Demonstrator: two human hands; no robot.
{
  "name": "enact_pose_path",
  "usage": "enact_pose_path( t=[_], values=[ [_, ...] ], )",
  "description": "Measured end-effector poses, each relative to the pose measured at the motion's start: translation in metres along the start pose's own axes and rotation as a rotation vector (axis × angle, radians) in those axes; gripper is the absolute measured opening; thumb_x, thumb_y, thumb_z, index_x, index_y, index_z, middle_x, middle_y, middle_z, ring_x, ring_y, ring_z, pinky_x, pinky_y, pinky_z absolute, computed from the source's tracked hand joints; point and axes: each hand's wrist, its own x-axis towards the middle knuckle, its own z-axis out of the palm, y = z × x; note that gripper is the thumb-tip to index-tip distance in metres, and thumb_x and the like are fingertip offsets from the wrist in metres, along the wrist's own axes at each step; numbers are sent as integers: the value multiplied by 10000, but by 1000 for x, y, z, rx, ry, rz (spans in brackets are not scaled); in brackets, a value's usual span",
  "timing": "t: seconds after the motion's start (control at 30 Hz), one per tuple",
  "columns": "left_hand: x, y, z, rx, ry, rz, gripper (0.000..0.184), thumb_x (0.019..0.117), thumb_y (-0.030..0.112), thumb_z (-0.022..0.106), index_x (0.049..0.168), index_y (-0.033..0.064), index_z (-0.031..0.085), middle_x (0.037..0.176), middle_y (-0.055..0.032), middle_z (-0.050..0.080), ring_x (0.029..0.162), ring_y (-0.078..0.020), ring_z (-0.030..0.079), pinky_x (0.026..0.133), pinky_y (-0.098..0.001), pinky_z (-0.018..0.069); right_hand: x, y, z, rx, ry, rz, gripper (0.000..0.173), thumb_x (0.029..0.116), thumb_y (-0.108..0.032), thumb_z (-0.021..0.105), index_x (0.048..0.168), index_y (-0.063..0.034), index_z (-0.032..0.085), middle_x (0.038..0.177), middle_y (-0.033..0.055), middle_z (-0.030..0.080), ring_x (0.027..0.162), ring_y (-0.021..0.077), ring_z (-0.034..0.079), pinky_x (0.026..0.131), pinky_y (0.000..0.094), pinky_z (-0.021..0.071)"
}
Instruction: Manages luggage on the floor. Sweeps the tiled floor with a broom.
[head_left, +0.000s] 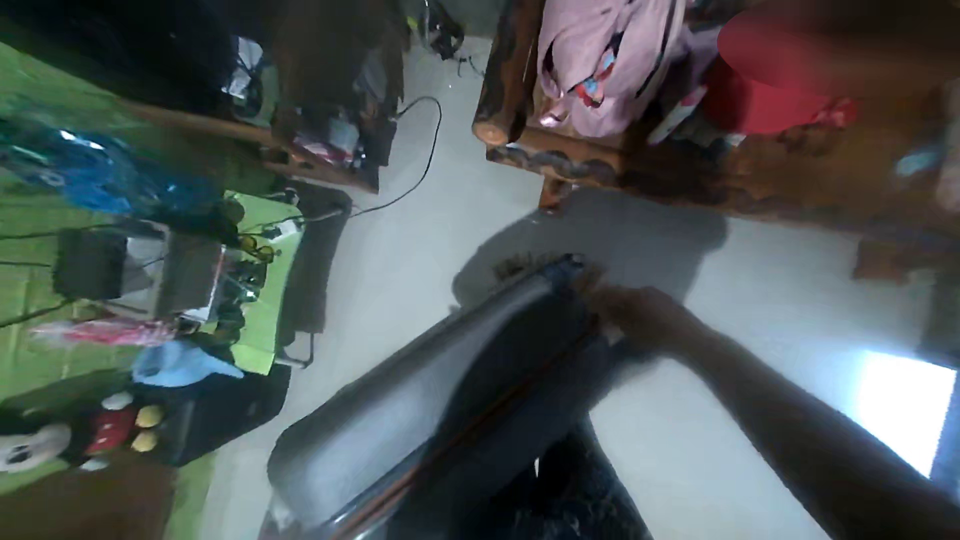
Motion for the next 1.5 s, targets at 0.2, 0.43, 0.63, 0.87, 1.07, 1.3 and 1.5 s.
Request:
enact_pose_path(
  t=[0.2,0.43,0.63,0.87,1.07,1.3,1.5],
  values=[
    [-30,112,51,464,-194,184,524,895,-20,651,1399,-38,508,1249,-190,637,1105,-179,639,965,-368,544,53,-2,68,-242,136,199,429,1056,-159,554,1483,-174,528,1278,245,660,1046,511,677,815,720,532],
    [-20,176,102,441,-575,207,476,839,-6,699,1304,19,597,1141,-58,690,1026,-71,660,920,-291,564,77,-79,96,-110,65,73,294,1039,-147,562,1312,-91,657,1289,197,664,1130,438,664,900,670,532],
    [6,183,119,343,-612,190,440,856,-32,643,1291,-1,590,1137,-68,680,1001,-57,657,892,-263,564,113,-82,111,-68,42,35,287,1066,-191,530,1302,-88,656,1313,175,654,1175,400,652,964,619,528],
    [14,171,117,273,-465,196,409,829,-33,661,1235,-7,615,1070,-44,698,947,-31,667,847,-231,573,170,-60,100,300,55,12,369,1086,-283,523,1267,16,641,1232,238,662,1160,377,644,1028,571,502],
    [41,173,144,145,-357,111,316,921,-18,633,1235,-34,599,1050,-93,685,915,-84,673,819,-274,584,149,-136,109,203,303,-316,308,1068,-216,508,1177,-1,699,1147,173,717,1095,297,695,987,501,550],
    [95,176,192,7,-538,21,281,1015,57,568,1289,-1,568,965,-120,669,788,-151,658,723,-345,583,173,-137,135,145,346,-266,307,1064,-171,542,1282,4,668,1283,198,669,1209,347,645,1041,507,519],
    [132,192,228,156,-607,138,318,991,75,593,1302,14,570,1066,-175,667,896,-241,662,794,-450,566,226,-122,148,275,420,-62,529,956,-150,704,1439,-2,545,1326,218,646,1243,362,618,1083,527,487]
  ],
)
